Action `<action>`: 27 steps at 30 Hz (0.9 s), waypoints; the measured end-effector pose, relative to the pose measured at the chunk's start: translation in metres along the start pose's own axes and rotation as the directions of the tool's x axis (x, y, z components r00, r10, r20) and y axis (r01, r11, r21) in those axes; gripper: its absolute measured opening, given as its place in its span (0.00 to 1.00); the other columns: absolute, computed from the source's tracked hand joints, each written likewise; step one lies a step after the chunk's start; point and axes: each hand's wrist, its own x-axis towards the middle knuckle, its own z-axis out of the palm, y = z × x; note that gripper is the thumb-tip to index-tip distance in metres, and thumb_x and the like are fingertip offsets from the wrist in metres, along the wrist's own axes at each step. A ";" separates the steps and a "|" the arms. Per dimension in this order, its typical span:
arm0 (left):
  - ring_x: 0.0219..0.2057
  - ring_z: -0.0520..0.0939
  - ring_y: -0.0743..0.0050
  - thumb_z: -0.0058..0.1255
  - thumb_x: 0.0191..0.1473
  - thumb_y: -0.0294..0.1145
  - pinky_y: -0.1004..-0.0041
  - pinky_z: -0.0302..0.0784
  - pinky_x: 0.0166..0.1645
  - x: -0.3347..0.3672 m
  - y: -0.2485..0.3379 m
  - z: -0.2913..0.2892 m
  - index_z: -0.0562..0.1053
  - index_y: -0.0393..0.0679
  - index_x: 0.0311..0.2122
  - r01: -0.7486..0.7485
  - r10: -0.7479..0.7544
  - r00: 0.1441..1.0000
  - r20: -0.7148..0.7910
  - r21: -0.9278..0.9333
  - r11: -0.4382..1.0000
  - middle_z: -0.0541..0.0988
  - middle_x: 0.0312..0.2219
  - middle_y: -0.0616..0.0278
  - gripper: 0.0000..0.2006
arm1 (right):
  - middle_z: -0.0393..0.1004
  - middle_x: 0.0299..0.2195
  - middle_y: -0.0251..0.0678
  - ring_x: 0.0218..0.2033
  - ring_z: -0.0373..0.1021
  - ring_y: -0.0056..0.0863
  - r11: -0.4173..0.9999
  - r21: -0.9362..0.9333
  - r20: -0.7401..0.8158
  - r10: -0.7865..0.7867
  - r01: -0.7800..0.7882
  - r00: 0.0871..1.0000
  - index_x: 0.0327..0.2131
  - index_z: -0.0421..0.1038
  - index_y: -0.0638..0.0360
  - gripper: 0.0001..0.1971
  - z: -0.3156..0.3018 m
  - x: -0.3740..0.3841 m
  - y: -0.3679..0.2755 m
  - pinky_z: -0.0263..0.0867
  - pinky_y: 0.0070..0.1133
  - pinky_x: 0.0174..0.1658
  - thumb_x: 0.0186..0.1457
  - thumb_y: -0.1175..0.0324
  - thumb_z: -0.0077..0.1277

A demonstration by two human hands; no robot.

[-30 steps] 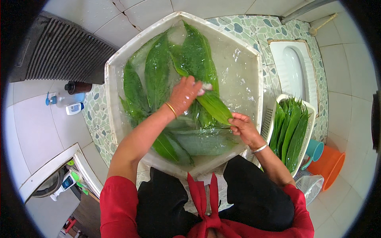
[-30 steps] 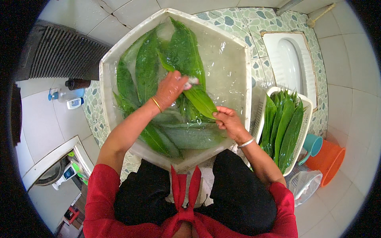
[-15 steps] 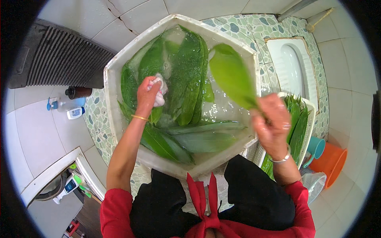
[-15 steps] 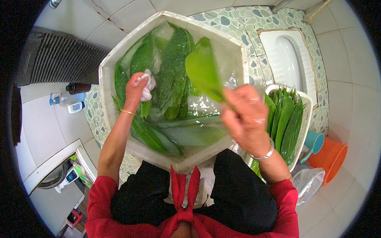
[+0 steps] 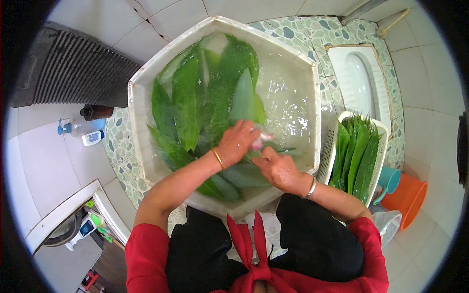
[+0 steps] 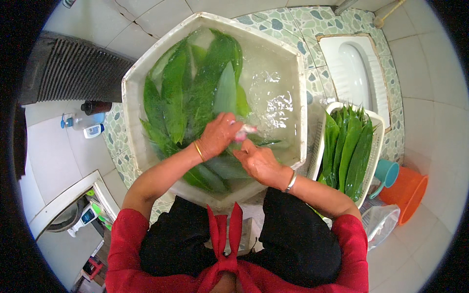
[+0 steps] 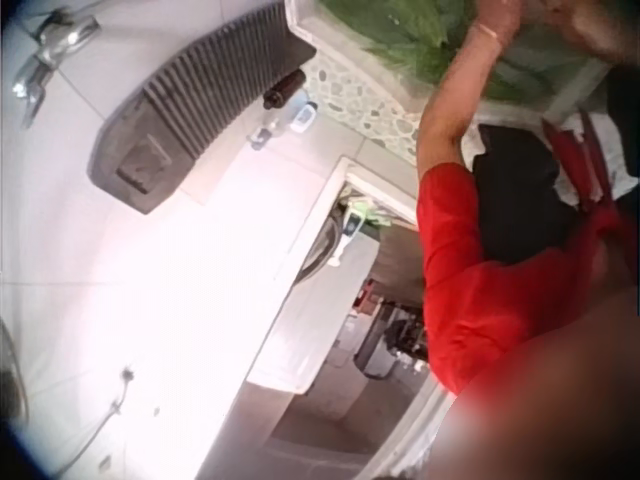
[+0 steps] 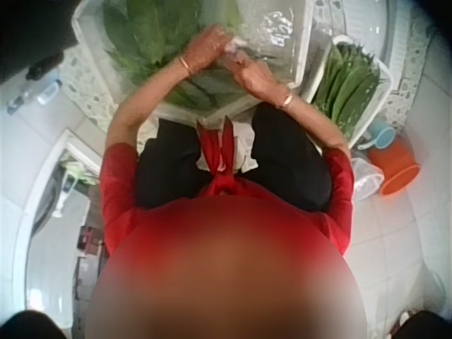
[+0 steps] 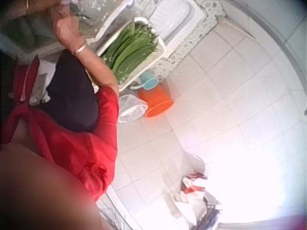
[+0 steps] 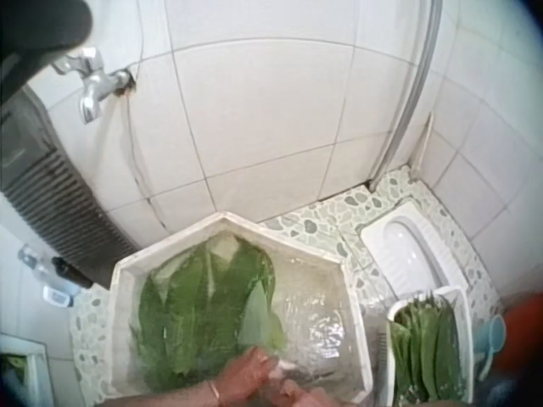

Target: Washing large green leaves in a tub of water and placing them in a basket.

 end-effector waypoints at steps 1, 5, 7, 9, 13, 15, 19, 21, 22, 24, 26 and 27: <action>0.36 0.69 0.61 0.50 0.41 0.30 0.66 0.72 0.30 0.003 -0.008 0.002 0.69 0.47 0.33 0.010 -0.017 0.998 0.062 0.123 0.992 0.65 0.29 0.59 0.10 | 0.64 0.28 0.38 0.23 0.66 0.35 0.998 0.066 -0.022 0.020 -0.018 1.000 0.40 0.71 0.61 0.19 -0.009 -0.004 -0.001 0.64 0.26 0.24 0.40 0.79 0.47; 0.35 0.70 0.59 0.49 0.42 0.33 0.66 0.72 0.31 0.010 -0.036 -0.008 0.69 0.46 0.31 0.102 -0.095 0.995 -0.041 0.225 0.969 0.66 0.30 0.58 0.09 | 0.61 0.25 0.39 0.22 0.64 0.31 0.964 0.263 -0.283 0.044 0.034 0.958 0.39 0.72 0.63 0.17 -0.048 -0.020 -0.005 0.62 0.24 0.25 0.41 0.79 0.47; 0.35 0.70 0.59 0.50 0.42 0.34 0.64 0.71 0.32 0.010 -0.050 -0.009 0.69 0.46 0.32 0.123 -0.107 0.991 -0.085 0.217 0.968 0.66 0.30 0.57 0.09 | 0.60 0.24 0.37 0.23 0.62 0.28 0.951 0.309 -0.319 0.103 0.001 0.942 0.39 0.72 0.62 0.17 -0.075 -0.029 -0.008 0.60 0.22 0.26 0.40 0.80 0.47; 0.36 0.69 0.57 0.51 0.42 0.34 0.62 0.70 0.34 0.011 -0.060 -0.006 0.69 0.46 0.33 0.153 -0.130 0.981 -0.142 0.167 0.974 0.66 0.31 0.57 0.11 | 0.58 0.22 0.31 0.24 0.58 0.21 0.916 0.396 -0.372 0.229 -0.070 0.900 0.38 0.73 0.61 0.17 -0.100 -0.043 -0.010 0.56 0.18 0.27 0.41 0.81 0.45; 0.35 0.69 0.55 0.52 0.42 0.31 0.61 0.68 0.36 -0.009 -0.071 -0.017 0.70 0.46 0.36 0.205 -0.181 0.966 -0.183 0.123 0.971 0.66 0.31 0.56 0.12 | 0.57 0.22 0.24 0.21 0.54 0.12 0.588 0.787 -0.367 0.691 -0.188 0.623 0.40 0.72 0.64 0.14 -0.119 -0.081 -0.007 0.50 0.12 0.23 0.49 0.79 0.42; 0.34 0.69 0.54 0.51 0.41 0.29 0.61 0.68 0.36 -0.016 -0.068 -0.027 0.70 0.46 0.35 0.237 -0.210 0.965 -0.160 0.174 0.956 0.66 0.30 0.55 0.12 | 0.57 0.20 0.23 0.19 0.52 0.11 0.375 0.927 -0.337 0.834 0.001 0.437 0.46 0.66 0.65 0.16 -0.117 -0.116 0.002 0.48 0.12 0.21 0.54 0.72 0.43; 0.34 0.69 0.53 0.49 0.40 0.25 0.60 0.68 0.36 -0.016 -0.073 -0.023 0.70 0.45 0.35 0.228 -0.201 0.970 -0.137 0.223 0.948 0.65 0.30 0.55 0.12 | 0.58 0.19 0.24 0.18 0.55 0.14 0.281 0.935 -0.283 0.959 0.218 -0.021 0.40 0.66 0.60 0.11 -0.076 -0.212 0.032 0.50 0.13 0.19 0.55 0.67 0.45; 0.34 0.70 0.52 0.49 0.40 0.23 0.60 0.68 0.37 -0.013 -0.072 -0.018 0.70 0.45 0.35 0.241 -0.219 0.967 -0.128 0.193 0.951 0.66 0.30 0.55 0.13 | 0.58 0.17 0.25 0.16 0.57 0.16 0.281 0.956 -0.268 0.954 0.087 -0.135 0.36 0.66 0.56 0.08 -0.040 -0.256 0.038 0.53 0.14 0.18 0.54 0.65 0.47; 0.35 0.70 0.52 0.48 0.39 0.22 0.60 0.68 0.37 -0.011 -0.071 -0.016 0.70 0.44 0.35 0.264 -0.246 0.962 -0.118 0.166 0.950 0.66 0.30 0.55 0.13 | 0.58 0.17 0.25 0.16 0.57 0.16 0.286 0.954 -0.272 0.952 0.088 -0.142 0.36 0.66 0.56 0.08 -0.024 -0.274 0.039 0.53 0.14 0.18 0.54 0.65 0.47; 0.35 0.70 0.52 0.48 0.39 0.21 0.61 0.68 0.37 -0.012 -0.068 -0.019 0.70 0.44 0.36 0.263 -0.246 0.961 -0.126 0.139 0.955 0.66 0.31 0.55 0.14 | 0.61 0.19 0.26 0.16 0.59 0.16 0.256 0.965 -0.258 0.913 -0.048 -0.317 0.36 0.66 0.56 0.07 0.005 -0.305 0.039 0.55 0.13 0.17 0.54 0.66 0.46; 0.36 0.70 0.52 0.48 0.39 0.21 0.62 0.68 0.38 -0.015 -0.067 -0.021 0.70 0.44 0.37 0.268 -0.252 0.958 -0.135 0.112 0.957 0.67 0.32 0.55 0.15 | 0.63 0.20 0.26 0.17 0.60 0.16 0.228 0.974 -0.216 0.901 -0.013 -0.376 0.37 0.66 0.56 0.08 0.020 -0.321 0.040 0.56 0.13 0.18 0.54 0.66 0.47; 0.35 0.71 0.54 0.48 0.40 0.21 0.64 0.69 0.38 -0.019 -0.068 -0.024 0.70 0.43 0.37 0.279 -0.271 0.950 -0.155 0.031 0.960 0.68 0.31 0.55 0.14 | 0.65 0.21 0.27 0.17 0.62 0.16 0.199 0.980 -0.172 0.887 0.019 -0.428 0.37 0.66 0.55 0.09 0.026 -0.327 0.040 0.58 0.12 0.18 0.53 0.66 0.47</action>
